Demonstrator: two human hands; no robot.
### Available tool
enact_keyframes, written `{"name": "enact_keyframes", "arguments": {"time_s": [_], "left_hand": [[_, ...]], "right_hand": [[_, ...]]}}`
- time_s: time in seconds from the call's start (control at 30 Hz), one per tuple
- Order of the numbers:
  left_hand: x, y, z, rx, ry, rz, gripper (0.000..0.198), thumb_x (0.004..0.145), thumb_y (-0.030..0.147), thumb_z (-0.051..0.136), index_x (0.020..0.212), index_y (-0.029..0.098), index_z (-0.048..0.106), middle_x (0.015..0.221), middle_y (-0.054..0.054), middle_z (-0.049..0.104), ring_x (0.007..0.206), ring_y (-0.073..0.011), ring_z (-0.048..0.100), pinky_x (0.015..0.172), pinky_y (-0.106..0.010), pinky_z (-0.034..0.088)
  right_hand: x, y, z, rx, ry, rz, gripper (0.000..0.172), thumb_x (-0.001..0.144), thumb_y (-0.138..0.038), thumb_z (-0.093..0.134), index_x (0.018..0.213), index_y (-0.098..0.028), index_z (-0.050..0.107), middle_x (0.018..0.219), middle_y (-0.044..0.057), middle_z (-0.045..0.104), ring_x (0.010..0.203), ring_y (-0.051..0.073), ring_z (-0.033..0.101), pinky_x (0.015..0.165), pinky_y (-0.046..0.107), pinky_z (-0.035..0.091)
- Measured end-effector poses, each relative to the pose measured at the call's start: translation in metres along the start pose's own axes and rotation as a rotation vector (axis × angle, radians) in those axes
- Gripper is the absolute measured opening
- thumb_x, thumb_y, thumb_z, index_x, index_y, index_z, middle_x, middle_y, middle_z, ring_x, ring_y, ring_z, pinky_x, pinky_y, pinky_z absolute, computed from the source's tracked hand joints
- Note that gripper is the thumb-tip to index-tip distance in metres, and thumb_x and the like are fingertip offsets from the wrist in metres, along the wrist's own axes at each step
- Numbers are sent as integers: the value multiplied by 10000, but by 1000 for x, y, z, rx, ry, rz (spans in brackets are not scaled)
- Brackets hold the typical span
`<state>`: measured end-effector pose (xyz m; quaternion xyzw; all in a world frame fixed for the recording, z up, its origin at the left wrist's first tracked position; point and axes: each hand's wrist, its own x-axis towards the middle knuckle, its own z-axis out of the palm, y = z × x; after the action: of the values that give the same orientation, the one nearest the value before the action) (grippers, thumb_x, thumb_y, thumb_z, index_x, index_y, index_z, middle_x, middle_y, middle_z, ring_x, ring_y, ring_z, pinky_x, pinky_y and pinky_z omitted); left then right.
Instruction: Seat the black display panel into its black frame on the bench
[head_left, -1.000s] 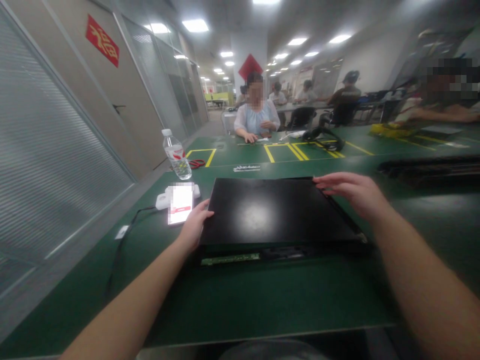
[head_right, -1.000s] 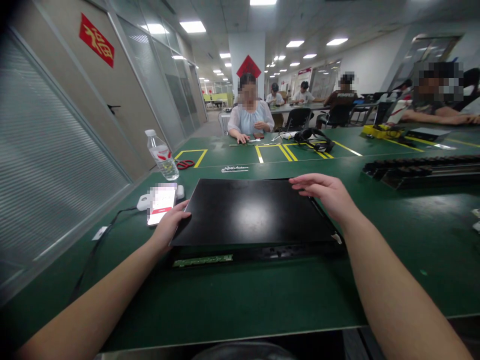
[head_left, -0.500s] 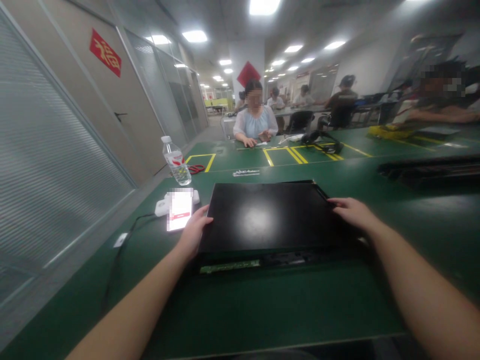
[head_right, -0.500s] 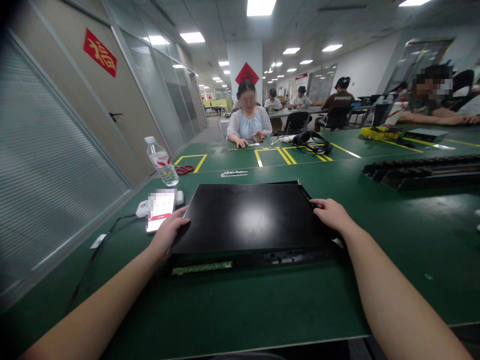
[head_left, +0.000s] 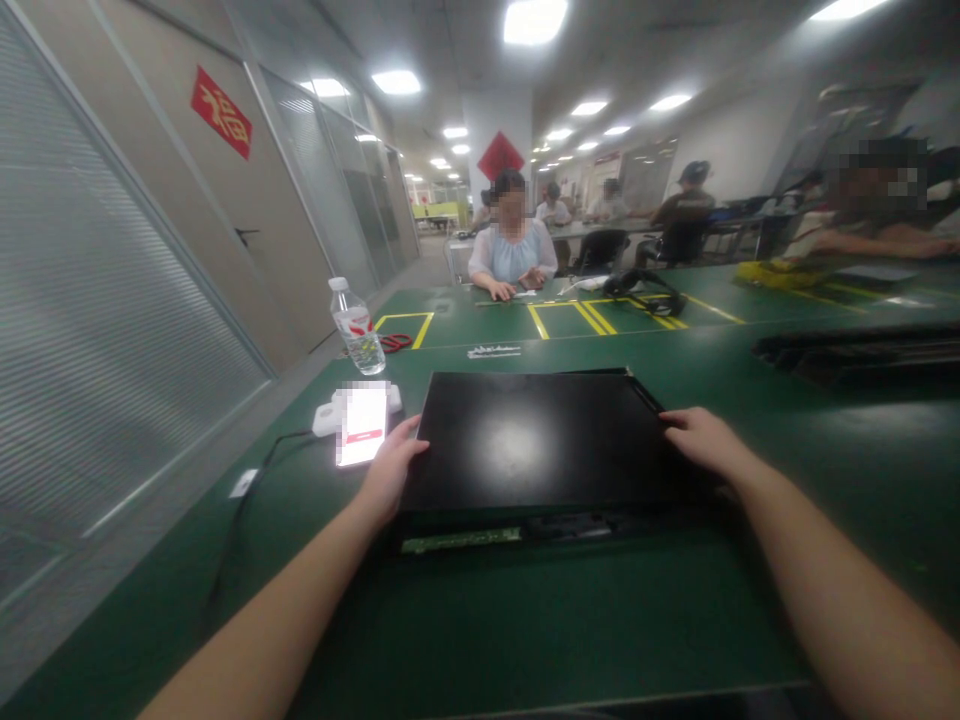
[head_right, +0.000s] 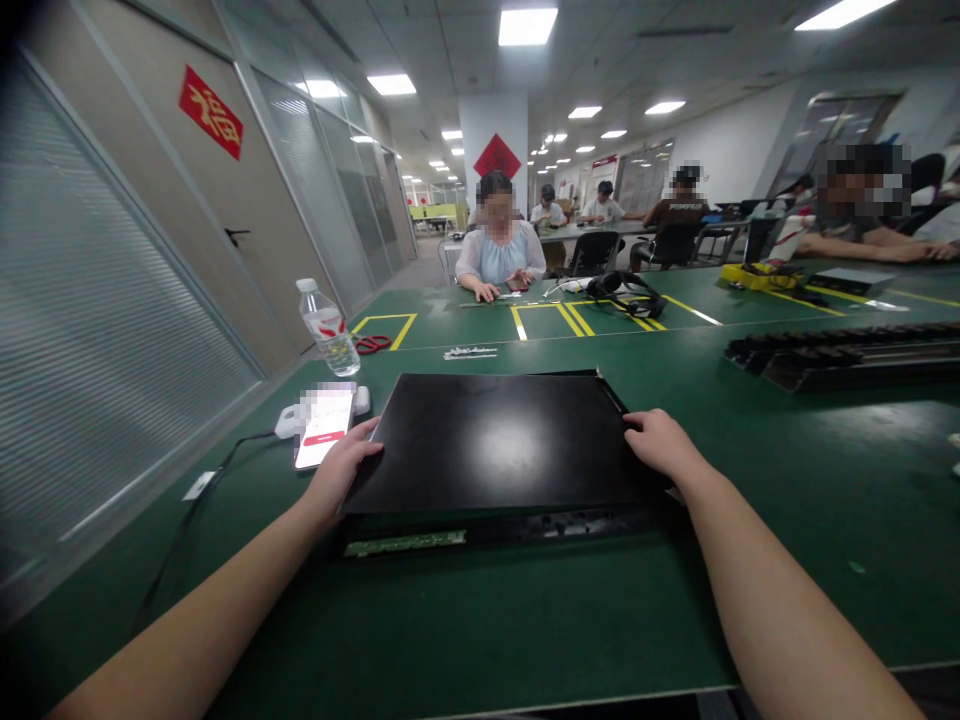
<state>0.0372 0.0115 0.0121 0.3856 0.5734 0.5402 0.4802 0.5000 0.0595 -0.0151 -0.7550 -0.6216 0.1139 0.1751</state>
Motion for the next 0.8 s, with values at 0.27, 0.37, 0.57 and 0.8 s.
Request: {"name": "enact_keyframes", "arguments": {"time_s": [0.27, 0.37, 0.57, 0.8], "left_hand": [[4, -5, -1, -27, -43, 1, 650, 610, 246, 718, 1254, 157, 685, 894, -63, 792, 905, -317, 754, 797, -396, 575], [8, -10, 0, -73, -6, 15, 637, 601, 254, 724, 1228, 148, 689, 922, -77, 801, 917, -316, 757, 807, -398, 581], [3, -5, 3, -62, -45, 4, 585, 655, 231, 739, 1231, 150, 678, 922, -71, 808, 940, -311, 770, 833, -399, 590], [-3, 1, 3, -57, -57, -11, 516, 710, 204, 724, 1222, 151, 679, 901, -66, 808, 917, -307, 778, 859, -413, 594]], "right_hand": [[2, 6, 4, 32, 41, 59, 473, 725, -98, 595, 1101, -226, 853, 1161, 93, 809, 1087, 308, 762, 978, 395, 598], [1, 5, 2, 29, 49, 67, 497, 717, -80, 583, 1114, -206, 854, 1184, 111, 802, 1112, 320, 754, 982, 400, 597], [0, 3, 0, 7, 9, 96, 535, 757, -77, 571, 1218, -181, 821, 1239, 122, 784, 1154, 325, 736, 986, 396, 583], [-1, 1, -1, -7, -14, 99, 549, 781, -76, 546, 1260, -157, 803, 1275, 142, 766, 1177, 331, 724, 986, 395, 582]]}}
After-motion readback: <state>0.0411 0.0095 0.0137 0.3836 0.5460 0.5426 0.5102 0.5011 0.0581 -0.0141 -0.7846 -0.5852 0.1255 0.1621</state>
